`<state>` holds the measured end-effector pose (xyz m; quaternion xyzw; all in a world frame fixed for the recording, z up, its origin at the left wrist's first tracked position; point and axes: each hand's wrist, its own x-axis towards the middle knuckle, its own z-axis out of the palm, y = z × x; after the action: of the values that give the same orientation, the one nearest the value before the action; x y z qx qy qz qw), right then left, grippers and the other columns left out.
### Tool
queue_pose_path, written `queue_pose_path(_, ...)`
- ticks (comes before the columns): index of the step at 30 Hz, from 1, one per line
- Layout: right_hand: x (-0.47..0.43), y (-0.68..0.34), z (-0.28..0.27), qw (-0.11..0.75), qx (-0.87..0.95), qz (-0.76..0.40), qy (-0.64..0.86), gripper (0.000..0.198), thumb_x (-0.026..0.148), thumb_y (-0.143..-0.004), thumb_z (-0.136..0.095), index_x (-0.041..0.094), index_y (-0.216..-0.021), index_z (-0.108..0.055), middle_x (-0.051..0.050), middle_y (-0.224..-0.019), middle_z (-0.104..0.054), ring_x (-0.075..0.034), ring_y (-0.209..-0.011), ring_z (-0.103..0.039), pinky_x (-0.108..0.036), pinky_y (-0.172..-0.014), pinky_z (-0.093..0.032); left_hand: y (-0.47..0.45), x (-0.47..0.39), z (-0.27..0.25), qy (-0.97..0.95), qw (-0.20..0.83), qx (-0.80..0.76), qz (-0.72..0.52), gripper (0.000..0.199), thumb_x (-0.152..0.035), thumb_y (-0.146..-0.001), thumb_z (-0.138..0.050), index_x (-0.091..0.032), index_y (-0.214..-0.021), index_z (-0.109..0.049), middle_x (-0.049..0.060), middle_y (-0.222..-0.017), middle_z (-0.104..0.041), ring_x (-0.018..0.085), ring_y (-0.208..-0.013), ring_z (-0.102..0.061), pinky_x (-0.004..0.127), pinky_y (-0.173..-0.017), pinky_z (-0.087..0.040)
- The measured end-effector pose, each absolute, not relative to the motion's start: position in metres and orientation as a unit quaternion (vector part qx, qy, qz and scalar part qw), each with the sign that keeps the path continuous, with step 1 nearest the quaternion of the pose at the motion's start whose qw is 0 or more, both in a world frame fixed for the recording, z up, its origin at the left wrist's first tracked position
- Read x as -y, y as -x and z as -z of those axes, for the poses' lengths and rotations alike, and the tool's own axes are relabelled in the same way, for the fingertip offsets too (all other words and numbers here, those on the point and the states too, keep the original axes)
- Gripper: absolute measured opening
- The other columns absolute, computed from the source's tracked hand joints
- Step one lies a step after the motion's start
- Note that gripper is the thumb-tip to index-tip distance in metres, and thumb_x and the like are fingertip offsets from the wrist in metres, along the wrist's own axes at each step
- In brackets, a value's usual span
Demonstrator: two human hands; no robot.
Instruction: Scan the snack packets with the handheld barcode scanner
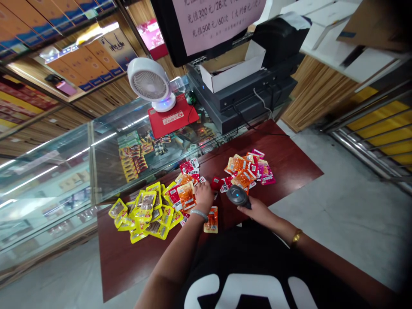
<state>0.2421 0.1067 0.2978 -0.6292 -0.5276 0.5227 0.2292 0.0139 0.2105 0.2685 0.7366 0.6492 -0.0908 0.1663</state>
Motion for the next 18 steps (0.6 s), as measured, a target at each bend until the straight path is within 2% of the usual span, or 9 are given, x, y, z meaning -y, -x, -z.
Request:
queue_pose_path(4, -0.112, -0.244, -0.302, 0.243, 0.528, -0.522, 0.624, 0.047, 0.045, -0.079, -0.069, 0.017, -0.116, -0.065, -0.013, -0.111, -0.074, -0.033, -0.104, -0.068, -0.046, -0.092, -0.051, -0.01, -0.219, -0.273, -0.683, 0.268, -0.677, 0.053, 0.046, -0.04, -0.081, -0.068, -0.018, -0.118, -0.054, 0.011, -0.096, -0.07, 0.024, -0.094, -0.065, 0.031, -0.083, -0.042)
queue_pose_path(8, -0.123, -0.241, -0.307, 0.276, 0.543, -0.511, 0.607, 0.045, 0.044, -0.081, -0.068, 0.017, -0.116, -0.064, -0.013, -0.112, -0.073, -0.033, -0.105, -0.068, -0.046, -0.093, -0.051, -0.016, -0.22, -0.277, -0.652, 0.35, -0.672, 0.008, 0.038, -0.038, -0.079, -0.072, -0.021, -0.108, -0.055, 0.004, -0.09, -0.07, 0.018, -0.081, -0.066, 0.025, -0.071, -0.042)
queue_pose_path(14, -0.132, -0.24, -0.311, 0.267, 0.547, -0.49, 0.623, 0.046, 0.045, -0.081, -0.066, 0.015, -0.115, -0.064, -0.015, -0.11, -0.073, -0.034, -0.103, -0.068, -0.046, -0.09, -0.052, -0.03, -0.216, -0.273, -0.665, 0.357, -0.656, -0.025, 0.03, -0.034, -0.077, -0.072, -0.019, -0.099, -0.058, 0.004, -0.088, -0.068, 0.019, -0.081, -0.065, 0.027, -0.071, -0.044)
queue_pose_path(18, -0.125, -0.246, -0.304, 0.262, 0.536, -0.489, 0.636, 0.048, 0.047, -0.081, -0.065, 0.016, -0.117, -0.063, -0.014, -0.11, -0.073, -0.034, -0.103, -0.068, -0.046, -0.09, -0.053, -0.051, -0.219, -0.26, -0.554, 0.521, -0.636, -0.133, 0.03, -0.025, -0.075, -0.074, -0.019, -0.1, -0.058, 0.004, -0.09, -0.07, 0.018, -0.084, -0.067, 0.027, -0.075, -0.049)
